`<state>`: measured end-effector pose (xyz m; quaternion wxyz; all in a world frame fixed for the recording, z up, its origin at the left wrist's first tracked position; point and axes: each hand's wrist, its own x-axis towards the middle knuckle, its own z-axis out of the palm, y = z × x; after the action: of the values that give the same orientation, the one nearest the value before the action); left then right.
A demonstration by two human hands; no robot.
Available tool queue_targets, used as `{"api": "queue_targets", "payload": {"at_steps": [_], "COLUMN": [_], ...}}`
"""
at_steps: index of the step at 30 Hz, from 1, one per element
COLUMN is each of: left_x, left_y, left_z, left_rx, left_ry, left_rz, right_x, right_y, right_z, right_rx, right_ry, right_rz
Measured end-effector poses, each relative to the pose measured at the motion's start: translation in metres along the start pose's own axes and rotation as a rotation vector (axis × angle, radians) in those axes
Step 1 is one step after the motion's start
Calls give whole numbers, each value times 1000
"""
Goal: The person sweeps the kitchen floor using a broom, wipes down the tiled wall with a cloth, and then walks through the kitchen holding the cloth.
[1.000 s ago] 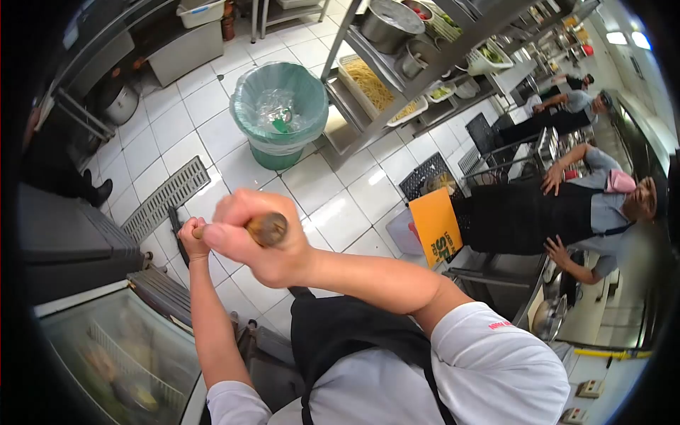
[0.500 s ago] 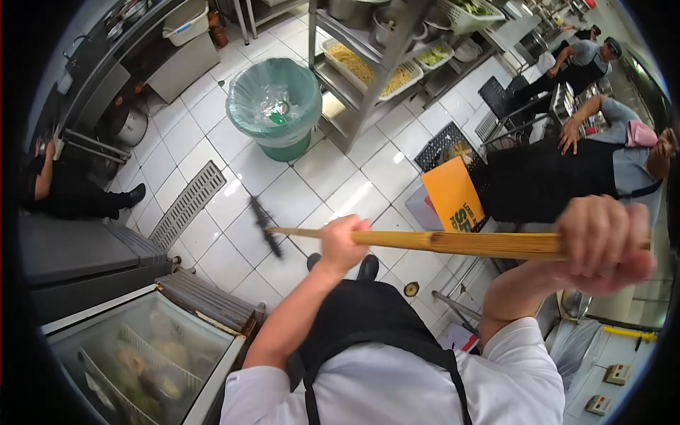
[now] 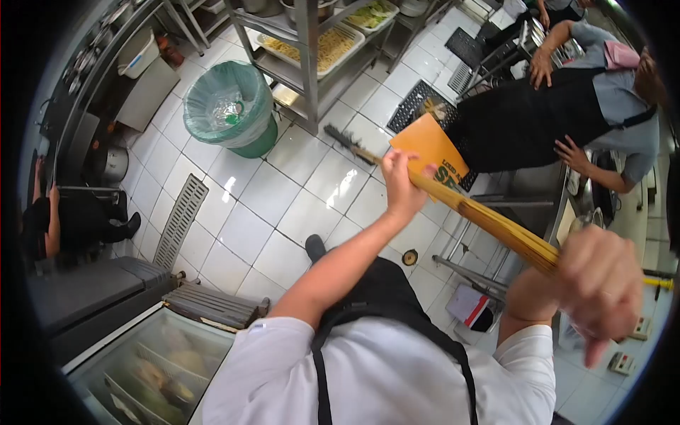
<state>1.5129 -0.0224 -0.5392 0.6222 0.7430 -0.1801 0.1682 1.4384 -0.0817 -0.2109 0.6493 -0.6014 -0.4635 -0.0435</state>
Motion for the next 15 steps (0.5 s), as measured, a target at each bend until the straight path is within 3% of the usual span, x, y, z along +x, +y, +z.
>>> {"api": "queue_targets", "payload": {"at_steps": [2, 4, 5, 6, 7, 9, 10, 12, 15], "left_x": [-14, -19, -17, -9, -4, 6, 3, -1, 24], "left_y": [-34, -65, -73, -69, -70, -75, -105, -147, -163], "left_z": [15, 27, 30, 30, 40, 62, 86, 131, 174], "left_rx": [123, -96, -203, -263, -350, -522, -416, -525, -568], "left_ry": [-51, -185, -257, -263, -199, -60, -49, 84, 166], "left_rz": [-81, -385, -538, -616, -651, -725, -739, -753, -749], "right_x": [-17, -32, -44, -52, -60, -71, -78, -92, -117], "right_y": [20, 38, 38, 42, 45, 55, 61, 80, 110], "right_z": [11, 38, 44, 34, 23, 16, 13, 2, -21], "right_rx": [-217, -462, -459, -428, -396, -401, -401, -367, -343], "right_ry": [50, 277, 300, 164, 24, 77, 99, 116, 123], "right_rz": [48, 193, 326, 385, 446, 546, 596, 615, 627]}}
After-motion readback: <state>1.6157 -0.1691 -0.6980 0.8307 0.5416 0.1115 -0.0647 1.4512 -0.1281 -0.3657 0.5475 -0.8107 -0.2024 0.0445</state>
